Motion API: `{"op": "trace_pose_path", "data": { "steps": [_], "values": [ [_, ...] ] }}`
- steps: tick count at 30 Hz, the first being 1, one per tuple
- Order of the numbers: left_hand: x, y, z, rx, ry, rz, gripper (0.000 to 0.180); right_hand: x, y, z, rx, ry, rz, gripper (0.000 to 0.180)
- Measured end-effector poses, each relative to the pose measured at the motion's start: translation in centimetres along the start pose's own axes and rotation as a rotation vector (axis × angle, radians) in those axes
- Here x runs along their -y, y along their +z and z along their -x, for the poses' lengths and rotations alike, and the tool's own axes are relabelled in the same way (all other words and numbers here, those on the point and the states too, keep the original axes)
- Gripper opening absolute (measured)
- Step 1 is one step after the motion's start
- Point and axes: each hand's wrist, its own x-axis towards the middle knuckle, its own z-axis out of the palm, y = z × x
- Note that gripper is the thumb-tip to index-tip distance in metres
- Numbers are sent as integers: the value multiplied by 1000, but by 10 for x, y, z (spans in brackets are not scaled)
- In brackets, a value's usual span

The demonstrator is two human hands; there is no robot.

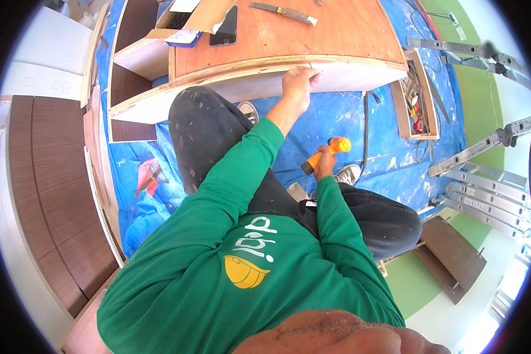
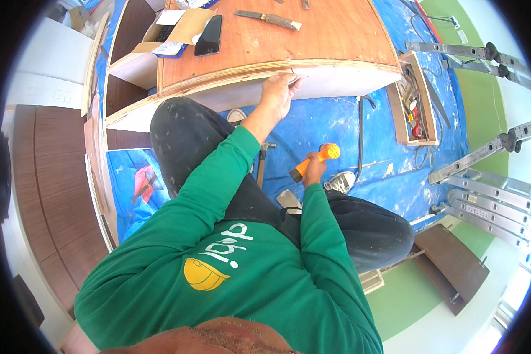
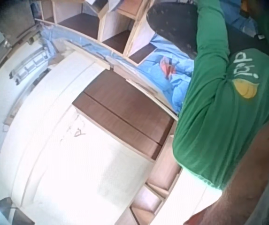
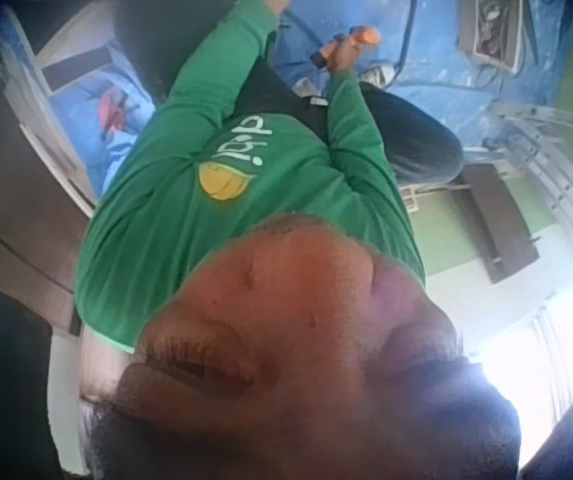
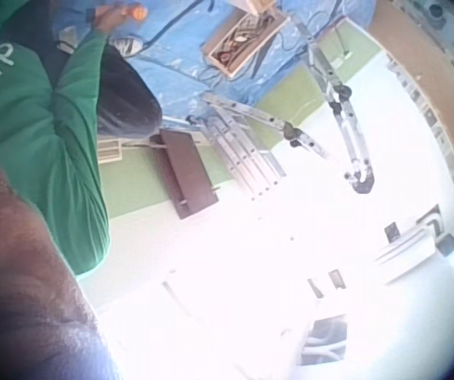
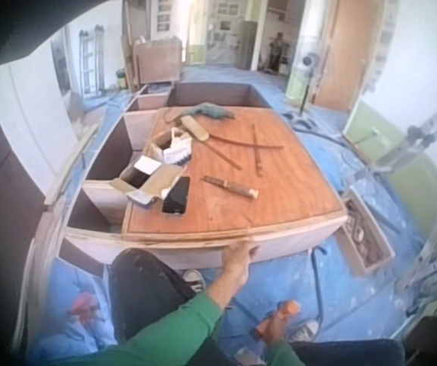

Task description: The person uses a yellow cordless drill to drive screws into the edge of a wooden cabinet frame. The person sits on the floor and works along the bottom edge of the cabinet, securing the trim or frame piece.

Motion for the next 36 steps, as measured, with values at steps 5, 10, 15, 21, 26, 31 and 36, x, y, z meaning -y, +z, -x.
{"op": "trace_pose_path", "data": {
  "steps": [5,10,15,21,26,31,36],
  "values": [
    [-21,-10,-15,-23,38,-121,4,-1,6,3,52,13,8,32],
    [-35,-5,-3,-58,-44,-203,10,-4,14,-1,42,-5,16,34],
    [-26,-8,3,-71,-74,-170,19,-7,17,0,57,-12,28,35],
    [-5,-6,-6,-92,-157,57,22,6,18,9,96,-21,86,39],
    [7,-2,-14,-96,-234,207,24,25,21,9,126,-82,141,35],
    [5,-8,-20,-52,-216,191,26,38,31,5,161,-79,128,33],
    [-3,-7,-15,-77,-197,54,25,43,37,6,172,-91,156,36]
  ]
}}
